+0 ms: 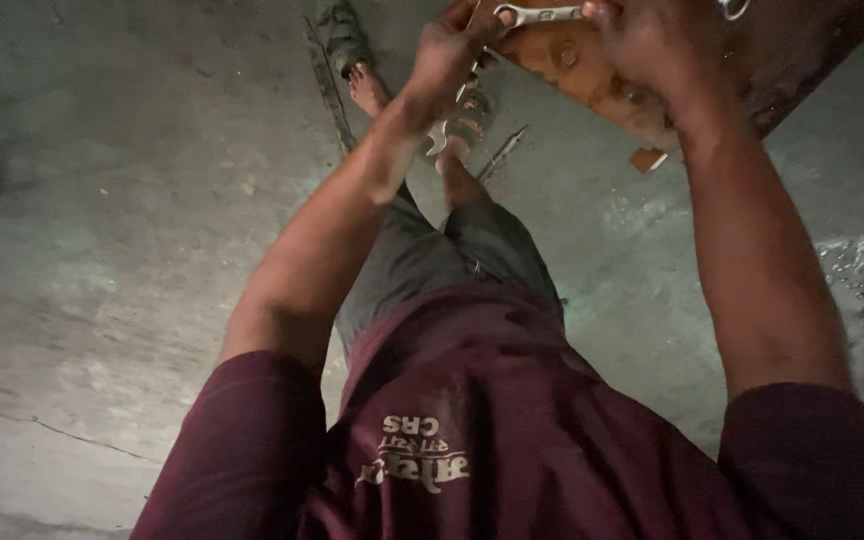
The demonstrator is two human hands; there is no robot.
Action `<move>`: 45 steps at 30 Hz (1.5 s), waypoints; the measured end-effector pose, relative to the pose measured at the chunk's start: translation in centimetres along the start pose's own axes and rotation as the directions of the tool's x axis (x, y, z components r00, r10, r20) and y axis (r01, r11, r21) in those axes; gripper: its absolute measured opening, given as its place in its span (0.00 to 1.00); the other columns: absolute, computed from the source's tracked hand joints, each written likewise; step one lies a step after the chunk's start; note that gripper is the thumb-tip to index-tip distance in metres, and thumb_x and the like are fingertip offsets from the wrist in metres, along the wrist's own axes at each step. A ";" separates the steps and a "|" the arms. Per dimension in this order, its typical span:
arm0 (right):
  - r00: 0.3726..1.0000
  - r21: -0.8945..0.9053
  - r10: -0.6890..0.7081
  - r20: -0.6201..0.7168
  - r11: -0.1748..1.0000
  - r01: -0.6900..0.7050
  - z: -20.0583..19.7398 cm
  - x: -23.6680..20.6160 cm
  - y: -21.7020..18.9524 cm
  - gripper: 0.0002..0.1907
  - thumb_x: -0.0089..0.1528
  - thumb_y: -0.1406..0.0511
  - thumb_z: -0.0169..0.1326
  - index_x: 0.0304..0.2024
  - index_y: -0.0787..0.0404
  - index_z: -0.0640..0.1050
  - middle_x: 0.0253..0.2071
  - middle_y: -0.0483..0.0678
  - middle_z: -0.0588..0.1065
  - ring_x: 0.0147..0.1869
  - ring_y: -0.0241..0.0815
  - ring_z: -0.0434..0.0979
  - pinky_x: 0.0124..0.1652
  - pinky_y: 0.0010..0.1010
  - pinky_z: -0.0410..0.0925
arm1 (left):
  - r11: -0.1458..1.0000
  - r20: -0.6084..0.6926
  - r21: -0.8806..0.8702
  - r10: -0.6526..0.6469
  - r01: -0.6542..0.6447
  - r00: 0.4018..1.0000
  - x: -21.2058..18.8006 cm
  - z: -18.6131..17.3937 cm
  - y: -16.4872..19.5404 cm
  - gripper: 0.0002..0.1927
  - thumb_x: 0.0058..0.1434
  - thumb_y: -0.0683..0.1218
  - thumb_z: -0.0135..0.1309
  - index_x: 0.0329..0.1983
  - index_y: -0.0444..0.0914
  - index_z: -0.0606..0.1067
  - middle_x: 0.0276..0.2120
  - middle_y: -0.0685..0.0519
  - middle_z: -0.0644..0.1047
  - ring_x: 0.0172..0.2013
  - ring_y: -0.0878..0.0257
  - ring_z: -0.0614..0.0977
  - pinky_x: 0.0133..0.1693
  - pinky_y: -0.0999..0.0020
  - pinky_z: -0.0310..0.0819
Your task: The person assembles small metal parts on a rusty metal table using wrenches. They pick up nuts and bolts, place them into holes, and tighten them with wrenches.
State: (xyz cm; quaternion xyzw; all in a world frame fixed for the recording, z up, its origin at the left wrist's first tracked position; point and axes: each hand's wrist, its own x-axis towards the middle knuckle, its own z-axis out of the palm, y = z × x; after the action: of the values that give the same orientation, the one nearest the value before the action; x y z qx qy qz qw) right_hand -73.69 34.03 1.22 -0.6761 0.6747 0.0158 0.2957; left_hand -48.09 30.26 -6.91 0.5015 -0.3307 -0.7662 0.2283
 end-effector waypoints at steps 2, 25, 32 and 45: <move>0.997 0.111 0.035 0.070 0.993 -0.043 1.0 0.0 0.6 0.21 0.84 0.54 0.43 0.57 0.66 0.76 0.36 0.58 0.76 0.34 0.53 0.76 0.35 0.48 0.69 | 0.999 -0.042 -0.002 -0.040 0.040 0.998 0.2 0.1 0.0 0.17 0.61 0.56 0.62 0.44 0.40 0.81 0.31 0.59 0.81 0.27 0.71 0.78 0.26 0.75 0.69; 1.000 0.095 -0.008 0.011 0.995 0.007 1.3 0.2 -1.3 0.22 0.80 0.52 0.41 0.59 0.63 0.75 0.46 0.62 0.77 0.45 0.59 0.78 0.44 0.52 0.70 | 0.987 0.043 0.139 -0.091 0.085 0.995 0.3 -1.0 1.3 0.20 0.58 0.58 0.65 0.39 0.38 0.82 0.27 0.59 0.80 0.26 0.72 0.79 0.24 0.74 0.68; 0.883 0.149 0.457 0.104 0.871 -0.468 8.3 -3.7 -5.4 0.29 0.75 0.46 0.34 0.47 0.62 0.76 0.35 0.55 0.73 0.36 0.48 0.71 0.36 0.45 0.66 | 0.999 -0.012 0.038 -0.016 0.016 1.000 0.7 -0.6 0.7 0.18 0.58 0.57 0.65 0.35 0.38 0.82 0.25 0.57 0.80 0.24 0.69 0.79 0.25 0.72 0.73; 0.952 0.270 0.275 0.136 0.914 -0.303 6.0 -3.2 -3.4 0.27 0.76 0.50 0.36 0.46 0.66 0.74 0.36 0.60 0.74 0.39 0.57 0.75 0.42 0.50 0.67 | 0.994 0.020 0.087 -0.063 0.061 0.998 -0.3 -0.6 2.4 0.20 0.57 0.58 0.67 0.32 0.36 0.80 0.22 0.56 0.79 0.21 0.70 0.77 0.22 0.72 0.68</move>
State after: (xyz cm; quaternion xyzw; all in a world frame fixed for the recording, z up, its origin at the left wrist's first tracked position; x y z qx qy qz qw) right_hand -68.59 39.18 -1.07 -0.5173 0.7473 -0.0066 0.4169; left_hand -47.34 28.64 -5.10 0.5121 -0.3503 -0.7635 0.1791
